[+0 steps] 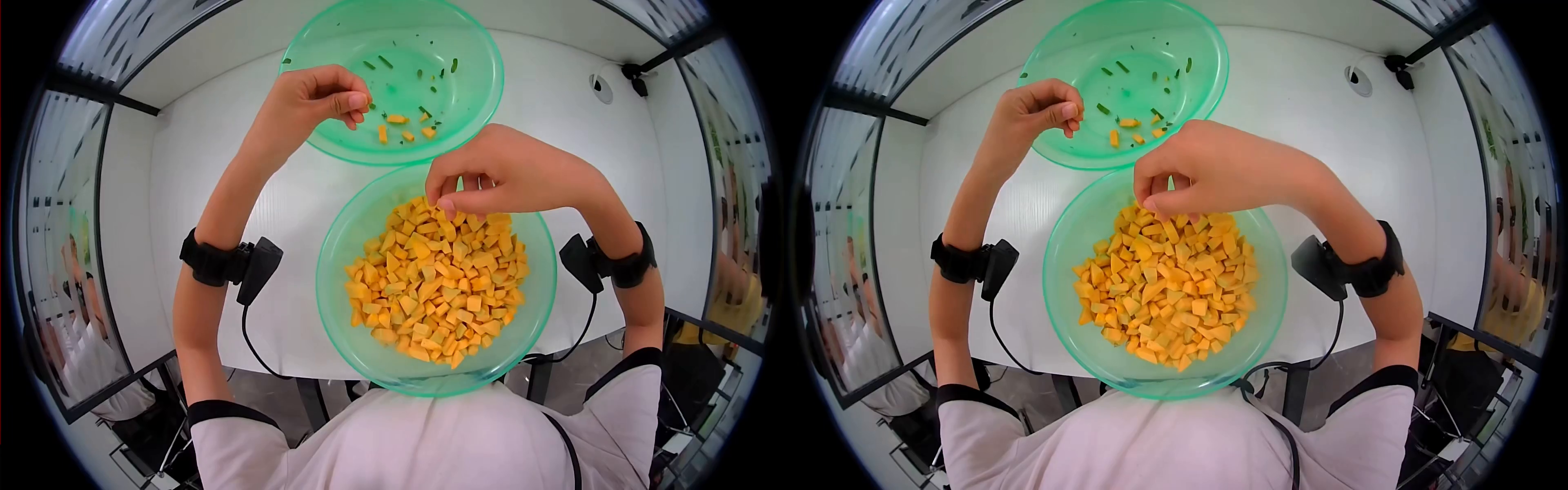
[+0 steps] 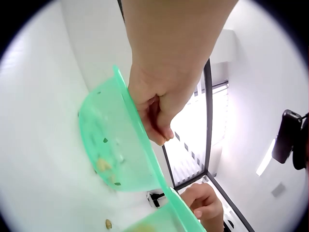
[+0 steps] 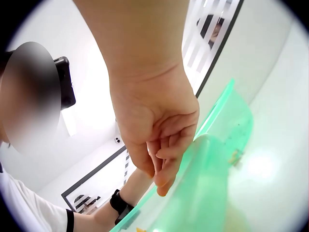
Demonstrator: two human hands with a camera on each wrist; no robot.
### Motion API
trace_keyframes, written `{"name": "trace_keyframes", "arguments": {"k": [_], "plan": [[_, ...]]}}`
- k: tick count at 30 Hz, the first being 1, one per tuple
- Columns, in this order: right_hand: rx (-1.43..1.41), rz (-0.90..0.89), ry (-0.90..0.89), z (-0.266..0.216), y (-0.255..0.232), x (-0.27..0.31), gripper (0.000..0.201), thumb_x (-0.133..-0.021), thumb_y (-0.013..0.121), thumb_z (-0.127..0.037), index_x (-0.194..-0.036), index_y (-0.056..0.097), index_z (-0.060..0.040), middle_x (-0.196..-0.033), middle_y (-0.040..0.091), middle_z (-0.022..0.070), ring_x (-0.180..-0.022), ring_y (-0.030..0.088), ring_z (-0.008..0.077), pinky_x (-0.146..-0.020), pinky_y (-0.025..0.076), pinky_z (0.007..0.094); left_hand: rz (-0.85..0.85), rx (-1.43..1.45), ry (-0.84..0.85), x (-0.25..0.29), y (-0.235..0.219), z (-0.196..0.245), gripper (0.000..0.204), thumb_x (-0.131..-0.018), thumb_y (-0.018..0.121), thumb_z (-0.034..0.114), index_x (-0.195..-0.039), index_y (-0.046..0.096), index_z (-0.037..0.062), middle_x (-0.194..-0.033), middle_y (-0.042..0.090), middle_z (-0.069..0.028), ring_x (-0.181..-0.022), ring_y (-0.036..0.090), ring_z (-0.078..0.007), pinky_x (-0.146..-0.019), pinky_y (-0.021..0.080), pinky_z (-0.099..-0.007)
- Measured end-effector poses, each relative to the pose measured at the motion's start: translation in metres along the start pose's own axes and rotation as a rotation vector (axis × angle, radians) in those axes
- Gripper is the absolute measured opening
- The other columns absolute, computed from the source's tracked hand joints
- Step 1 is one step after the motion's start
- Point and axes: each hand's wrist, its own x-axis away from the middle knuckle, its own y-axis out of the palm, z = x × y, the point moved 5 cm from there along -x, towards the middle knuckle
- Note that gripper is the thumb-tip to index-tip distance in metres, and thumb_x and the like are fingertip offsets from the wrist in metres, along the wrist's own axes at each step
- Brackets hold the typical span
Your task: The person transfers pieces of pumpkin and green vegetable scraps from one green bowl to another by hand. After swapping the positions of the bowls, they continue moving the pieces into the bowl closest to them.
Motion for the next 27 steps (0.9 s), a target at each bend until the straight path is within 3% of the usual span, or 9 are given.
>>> {"name": "trace_keyframes", "arguments": {"k": [4, 6, 9, 13, 16, 19, 22, 27], "plan": [[-0.035, -0.011, 0.021, 0.0, 0.001, -0.001, 0.017, -0.087, 0.057, -0.016, -0.091, 0.064, -0.0012, -0.076, 0.068, 0.0066, -0.059, 0.065, 0.0146, -0.056, 0.051, 0.0268, 0.018, -0.176, 0.049, -0.003, -0.002, -0.001, 0.014, -0.091, 0.061, 0.014, -0.088, 0.064, 0.0004, -0.079, 0.06, -0.0008, -0.071, 0.053, -0.0088, -0.066, 0.046, -0.0234], [-0.041, -0.01, 0.02, 0.001, 0.0, -0.001, 0.016, -0.087, 0.057, -0.015, -0.091, 0.063, -0.0011, -0.076, 0.068, 0.0064, -0.058, 0.065, 0.0141, -0.056, 0.051, 0.0265, 0.055, -0.459, 0.03, -0.005, -0.006, 0.004, 0.014, -0.091, 0.06, 0.014, -0.093, 0.066, 0.0019, -0.081, 0.063, -0.0023, -0.072, 0.056, -0.0104, -0.069, 0.046, -0.0245], [-0.05, -0.007, 0.019, 0.002, 0.001, -0.001, 0.016, -0.087, 0.056, -0.015, -0.091, 0.063, -0.001, -0.075, 0.068, 0.0061, -0.058, 0.064, 0.0136, -0.055, 0.051, 0.0262, 0.103, -0.711, 0.151, -0.01, -0.011, 0.004, 0.013, -0.09, 0.061, 0.014, -0.097, 0.068, 0.0052, -0.086, 0.065, -0.0037, -0.075, 0.058, -0.0144, -0.072, 0.047, -0.0272], [-0.081, -0.016, 0.034, 0.001, -0.001, -0.001, 0.015, -0.087, 0.056, -0.014, -0.09, 0.063, -0.0007, -0.075, 0.068, 0.0061, -0.056, 0.064, 0.0134, -0.054, 0.051, 0.0259, 0.154, -0.85, 0.212, -0.013, -0.014, 0.001, 0.01, -0.087, 0.062, 0.013, -0.091, 0.067, 0.0049, -0.09, 0.065, -0.0038, -0.081, 0.059, -0.0201, -0.074, 0.047, -0.0313], [-0.094, -0.02, 0.045, 0.003, -0.001, -0.002, 0.014, -0.086, 0.056, -0.013, -0.09, 0.062, -0.0007, -0.074, 0.068, 0.006, -0.056, 0.064, 0.0133, -0.054, 0.05, 0.0255, 0.104, -0.815, 0.181, -0.016, -0.011, 0.001, 0.012, -0.085, 0.065, 0.015, -0.084, 0.064, 0.0025, -0.085, 0.063, -0.0054, -0.076, 0.058, -0.0219, -0.07, 0.046, -0.0323], [-0.124, -0.015, 0.041, 0.003, -0.003, -0.003, 0.013, -0.086, 0.056, -0.011, -0.09, 0.062, -0.0004, -0.072, 0.067, 0.0061, -0.054, 0.064, 0.0136, -0.053, 0.05, 0.0247, -0.004, -1.004, -0.01, -0.022, 0.001, 0.003, 0.017, -0.081, 0.069, 0.015, -0.078, 0.06, 0.0009, -0.079, 0.06, -0.0078, -0.071, 0.057, -0.0236, -0.066, 0.045, -0.0335], [-0.126, 0.073, 0.018, 0.001, -0.016, -0.007, 0.012, -0.086, 0.057, -0.01, -0.089, 0.062, 0.0002, -0.07, 0.066, 0.0064, -0.055, 0.063, 0.0132, -0.054, 0.05, 0.0237, -0.141, -0.967, 0.023, -0.029, 0.012, -0.002, 0.021, -0.077, 0.073, 0.016, -0.079, 0.059, 0.001, -0.075, 0.057, -0.0097, -0.068, 0.055, -0.0253, -0.064, 0.044, -0.0353], [-0.011, 0.296, 0.029, 0.022, -0.047, -0.029, 0.012, -0.084, 0.058, -0.009, -0.085, 0.063, 0.0017, -0.07, 0.066, 0.0066, -0.059, 0.062, 0.0108, -0.057, 0.05, 0.0232, -0.3, -0.951, -0.066, -0.03, 0.03, -0.014, 0.042, -0.073, 0.077, 0.017, -0.108, 0.057, 0.0087, -0.084, 0.059, -0.0075, -0.08, 0.056, -0.0238, -0.067, 0.046, -0.0366]]}}
